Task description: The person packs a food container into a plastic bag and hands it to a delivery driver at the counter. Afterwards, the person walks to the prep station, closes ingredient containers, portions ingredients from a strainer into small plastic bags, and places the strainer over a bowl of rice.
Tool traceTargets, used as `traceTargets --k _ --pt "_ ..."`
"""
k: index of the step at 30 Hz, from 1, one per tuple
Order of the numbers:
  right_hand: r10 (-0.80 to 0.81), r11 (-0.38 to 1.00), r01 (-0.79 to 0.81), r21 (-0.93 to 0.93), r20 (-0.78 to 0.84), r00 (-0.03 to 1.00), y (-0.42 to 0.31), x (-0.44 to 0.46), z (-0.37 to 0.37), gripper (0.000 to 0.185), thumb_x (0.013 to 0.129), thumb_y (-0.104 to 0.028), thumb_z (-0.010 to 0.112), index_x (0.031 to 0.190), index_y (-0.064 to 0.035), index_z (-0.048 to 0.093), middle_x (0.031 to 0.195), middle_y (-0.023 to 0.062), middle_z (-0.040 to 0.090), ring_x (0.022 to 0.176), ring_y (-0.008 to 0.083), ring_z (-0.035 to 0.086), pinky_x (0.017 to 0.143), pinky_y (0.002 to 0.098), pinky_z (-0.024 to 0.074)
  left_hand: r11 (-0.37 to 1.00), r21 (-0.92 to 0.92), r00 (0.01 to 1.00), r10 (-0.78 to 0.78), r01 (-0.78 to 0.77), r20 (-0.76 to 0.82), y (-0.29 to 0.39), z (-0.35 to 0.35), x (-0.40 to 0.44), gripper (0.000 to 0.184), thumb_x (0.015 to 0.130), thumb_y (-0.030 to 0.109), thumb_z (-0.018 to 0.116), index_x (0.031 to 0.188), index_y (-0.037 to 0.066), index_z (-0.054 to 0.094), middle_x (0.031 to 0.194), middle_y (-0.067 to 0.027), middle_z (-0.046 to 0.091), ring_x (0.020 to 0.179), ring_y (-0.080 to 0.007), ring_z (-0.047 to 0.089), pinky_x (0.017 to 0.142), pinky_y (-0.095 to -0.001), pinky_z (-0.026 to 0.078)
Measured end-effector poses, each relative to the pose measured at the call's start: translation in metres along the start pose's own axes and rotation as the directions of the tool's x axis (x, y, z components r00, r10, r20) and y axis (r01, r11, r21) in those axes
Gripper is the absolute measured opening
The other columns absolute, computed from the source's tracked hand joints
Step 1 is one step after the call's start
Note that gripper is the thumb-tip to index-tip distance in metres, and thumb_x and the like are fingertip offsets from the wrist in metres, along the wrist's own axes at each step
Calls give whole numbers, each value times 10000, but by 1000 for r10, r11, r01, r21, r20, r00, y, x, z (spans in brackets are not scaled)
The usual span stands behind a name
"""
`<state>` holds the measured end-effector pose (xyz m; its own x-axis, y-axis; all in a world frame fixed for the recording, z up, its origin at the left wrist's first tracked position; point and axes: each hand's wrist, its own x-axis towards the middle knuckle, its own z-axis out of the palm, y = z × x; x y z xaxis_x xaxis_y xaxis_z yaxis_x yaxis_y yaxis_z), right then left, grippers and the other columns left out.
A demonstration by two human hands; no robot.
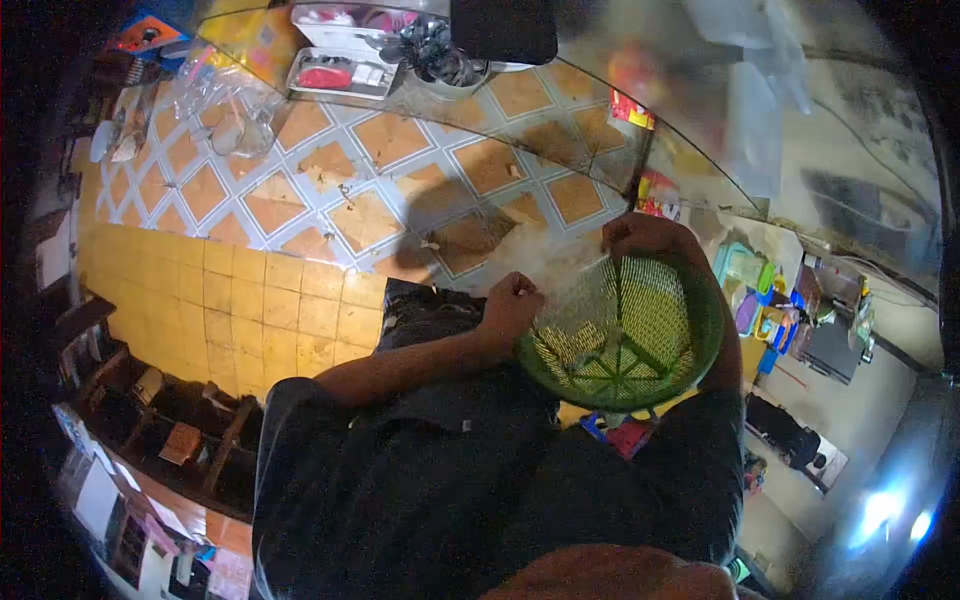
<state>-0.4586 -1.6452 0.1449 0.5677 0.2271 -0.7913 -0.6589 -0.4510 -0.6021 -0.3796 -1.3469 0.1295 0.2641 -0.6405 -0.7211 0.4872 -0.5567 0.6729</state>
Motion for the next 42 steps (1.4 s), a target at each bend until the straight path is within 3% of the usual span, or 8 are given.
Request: traceTargets --k 8,11,16,28,35,37,40,42 --pt "-25 996 20 92 48 999 1 -2 1 181 717 -135 634 859 -33 590 784 3 593 713 96 511 662 266 421 996 -15 994 -88 89 69 -11 -4 2 125 795 69 623 847 50 512 787 -80 528 706 -164 513 660 -341 447" --pt "43 995 -48 91 64 997 9 1 2 185 720 -135 633 866 -33 587 788 6 594 720 100 514 669 269 424 843 -505 956 274 -187 102 -49 1 28 92 792 46 607 840 47 528 778 -69 516 724 -169 509 694 -328 441" --pt "108 986 -123 110 130 986 -1 3 10 192 724 -136 631 878 -32 584 793 11 595 733 106 520 679 273 427 972 -214 989 -74 100 124 -29 3 18 93 790 69 615 830 49 534 773 -71 527 732 -190 524 692 -340 452" --pt "-51 998 51 -43 3 999 2 -17 -1 159 784 -162 632 845 -22 585 784 30 595 775 131 552 730 302 455 928 232 953 304 -291 -19 -17 1 7 240 765 215 687 795 59 508 743 -84 539 687 -207 514 660 -378 440" --pt "-15 999 15 -43 -19 1000 -10 -28 5 163 795 -166 643 849 -23 588 783 26 597 765 124 554 723 298 459 912 -324 962 271 -251 17 -95 40 59 245 771 233 693 807 56 527 755 -96 542 675 -223 521 652 -381 447" --pt "-21 998 18 -62 -51 998 -14 -29 7 165 808 -166 652 857 -21 592 799 21 610 765 101 560 720 289 462 794 321 794 585 -517 -168 -47 27 29 201 798 198 661 814 45 530 744 -98 542 651 -214 526 615 -361 455" --pt "-196 980 194 -39 -49 979 26 -12 12 165 805 -170 657 857 -26 596 812 12 617 769 88 560 727 285 460 891 -454 993 34 22 115 -106 49 100 153 827 167 624 805 44 534 735 -104 552 634 -204 542 567 -339 458" --pt "-20 996 16 -87 -41 999 -3 -19 11 163 813 -174 653 869 -31 596 823 5 617 780 85 557 740 275 454 1000 -14 1000 -18 18 1 -14 10 17 124 841 135 605 791 44 538 714 -105 539 603 -199 530 548 -335 455"
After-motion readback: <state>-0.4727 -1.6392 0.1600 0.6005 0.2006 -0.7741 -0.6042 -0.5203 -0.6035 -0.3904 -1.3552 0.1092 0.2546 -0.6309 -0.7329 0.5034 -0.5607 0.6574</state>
